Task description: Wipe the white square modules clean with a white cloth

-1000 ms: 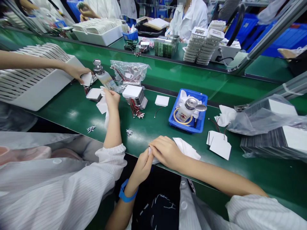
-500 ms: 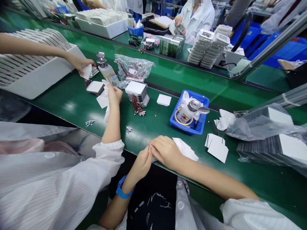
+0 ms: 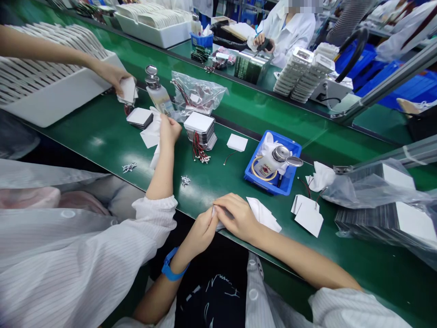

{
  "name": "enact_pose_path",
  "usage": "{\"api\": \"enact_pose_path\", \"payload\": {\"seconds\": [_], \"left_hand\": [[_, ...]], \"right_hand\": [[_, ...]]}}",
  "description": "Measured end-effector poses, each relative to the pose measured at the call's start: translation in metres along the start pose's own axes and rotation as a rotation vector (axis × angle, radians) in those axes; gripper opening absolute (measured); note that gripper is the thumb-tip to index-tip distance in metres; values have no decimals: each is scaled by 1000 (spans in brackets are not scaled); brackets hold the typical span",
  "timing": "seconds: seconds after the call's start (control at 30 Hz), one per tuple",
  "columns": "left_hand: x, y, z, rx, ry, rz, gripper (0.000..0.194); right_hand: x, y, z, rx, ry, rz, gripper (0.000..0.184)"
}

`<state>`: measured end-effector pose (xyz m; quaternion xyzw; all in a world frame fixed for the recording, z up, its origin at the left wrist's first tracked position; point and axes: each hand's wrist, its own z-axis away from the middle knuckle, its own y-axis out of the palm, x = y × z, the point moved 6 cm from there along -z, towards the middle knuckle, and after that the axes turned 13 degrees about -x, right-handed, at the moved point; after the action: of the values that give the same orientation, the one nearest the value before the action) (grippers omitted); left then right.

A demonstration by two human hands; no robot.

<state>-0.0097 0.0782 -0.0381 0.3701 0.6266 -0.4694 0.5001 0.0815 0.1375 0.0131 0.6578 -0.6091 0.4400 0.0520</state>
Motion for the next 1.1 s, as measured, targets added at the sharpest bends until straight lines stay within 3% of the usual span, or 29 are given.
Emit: {"api": "enact_pose_path", "payload": {"seconds": [0.43,0.67,1.1], "left_hand": [[-1,2,0,-27,82,-76,25],[-4,0,1,-58,104,-86,26],[-5,0,1,-125,213,-146,22]], "right_hand": [[1,0,-1,48,-66,82,13],[-3,1,2,23,73,11,16],[2,0,2,45,-93,82,21]]}}
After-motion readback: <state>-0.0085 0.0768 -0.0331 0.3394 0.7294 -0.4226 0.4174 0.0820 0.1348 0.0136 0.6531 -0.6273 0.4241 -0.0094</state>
